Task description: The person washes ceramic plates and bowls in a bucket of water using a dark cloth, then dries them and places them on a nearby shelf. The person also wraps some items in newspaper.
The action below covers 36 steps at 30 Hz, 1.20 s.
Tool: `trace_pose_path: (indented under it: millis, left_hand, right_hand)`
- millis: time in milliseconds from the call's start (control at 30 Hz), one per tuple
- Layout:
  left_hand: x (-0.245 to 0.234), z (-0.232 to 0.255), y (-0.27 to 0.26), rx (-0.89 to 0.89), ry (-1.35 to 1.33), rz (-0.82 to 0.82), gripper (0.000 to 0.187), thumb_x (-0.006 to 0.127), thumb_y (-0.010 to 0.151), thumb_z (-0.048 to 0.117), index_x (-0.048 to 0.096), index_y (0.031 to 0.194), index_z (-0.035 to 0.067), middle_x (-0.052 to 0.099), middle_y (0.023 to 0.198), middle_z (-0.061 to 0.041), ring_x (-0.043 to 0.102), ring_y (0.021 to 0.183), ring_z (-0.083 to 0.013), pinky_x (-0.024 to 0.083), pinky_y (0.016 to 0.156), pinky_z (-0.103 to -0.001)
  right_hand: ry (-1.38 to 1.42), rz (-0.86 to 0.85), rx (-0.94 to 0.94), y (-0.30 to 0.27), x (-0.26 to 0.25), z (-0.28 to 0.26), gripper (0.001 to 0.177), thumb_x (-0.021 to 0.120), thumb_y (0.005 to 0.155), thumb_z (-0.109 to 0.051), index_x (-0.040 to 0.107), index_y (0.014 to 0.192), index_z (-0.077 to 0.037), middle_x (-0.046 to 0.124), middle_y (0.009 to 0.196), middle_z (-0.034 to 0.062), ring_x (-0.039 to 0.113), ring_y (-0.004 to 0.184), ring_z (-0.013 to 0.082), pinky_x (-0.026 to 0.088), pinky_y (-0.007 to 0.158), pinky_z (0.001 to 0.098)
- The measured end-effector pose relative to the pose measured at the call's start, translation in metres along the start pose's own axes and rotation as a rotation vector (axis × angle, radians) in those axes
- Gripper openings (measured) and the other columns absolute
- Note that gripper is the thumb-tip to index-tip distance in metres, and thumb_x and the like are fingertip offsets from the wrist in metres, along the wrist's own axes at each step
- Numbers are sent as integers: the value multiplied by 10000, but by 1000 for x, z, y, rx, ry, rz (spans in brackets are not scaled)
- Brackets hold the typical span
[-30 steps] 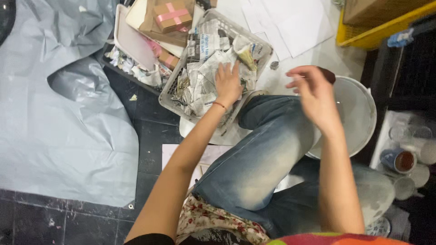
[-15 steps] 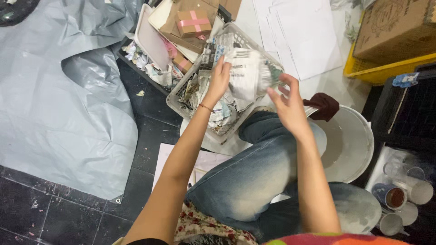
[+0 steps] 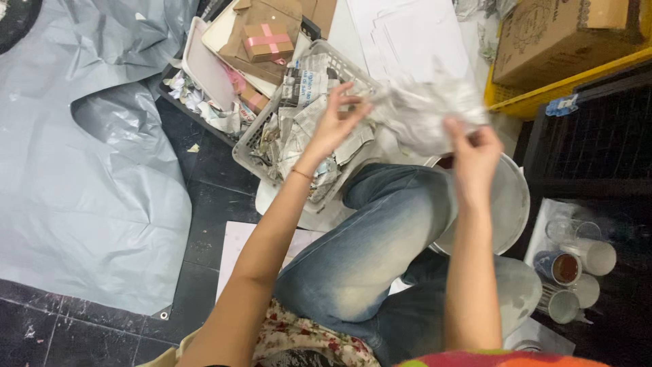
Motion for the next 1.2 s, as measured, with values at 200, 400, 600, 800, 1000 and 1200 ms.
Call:
trace_pose_path:
  millis: [200,400,600,800,1000,1200]
  left_hand:
    - [124,-117,61,388,547,-279,521,599,953,65,495,1462,29,521,1472,-181,511,1371,-342,407,1178,-436]
    - [197,-292,110,31,1218,-582,501,531,968,100,525,1464,168,280,1652,-142,260,1525,-368,351,1177,-487]
    - [209,-353,155,62,1945,-726,417,548,1036,346,585,1451,336,29,1759,-90,41,1564,-390,178,1208,-582]
    - [225,-391,201,98,1939,-671,429,515,1048,329,604,1446,197,120,1734,-56,105,1565,-352,197,1216,-588]
    - [238,-431,216,35,1431,-428,423,516,1023,192,593,1430,105,319,1666,-48,285,1530,-282,318,1179,-553]
    - [231,-342,208,86,869,-163,297,685,887,113,643,1181,92,550,1279,-73,516,1258,-310,464,1038,-469]
  right_hand:
    - [303,214,-11,23,-66,32,346,676,1055,-324,662,1181,-2,740,1040,28,729,906,125,620,752,297]
    - [147,194,70,22,-110,76,302,667,1072,-244,622,1275,-24,665,1149,21,637,1024,105,550,906,292]
    - [219,343,98,31,-129,137,241,641,1101,-204,615,1251,-17,671,1180,31,648,1082,126,557,991,308]
    - [288,398,189,35,-123,156,235,563,1115,-153,613,1290,-5,684,1256,79,667,1149,181,547,1024,361]
    - [338,346,204,33,-125,149,262,498,1125,-113,571,1346,7,629,1346,113,650,1249,210,534,1157,447]
    - [351,373,175,51,-119,146,228,558,1134,-154,637,1258,19,679,1224,95,671,1133,193,555,1098,447]
Point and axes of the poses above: each hand's wrist, its own y-axis towards the middle knuckle, its own x-axis out of the palm, z = x × y, the point moved 3 cm from there along y, towards the middle knuckle
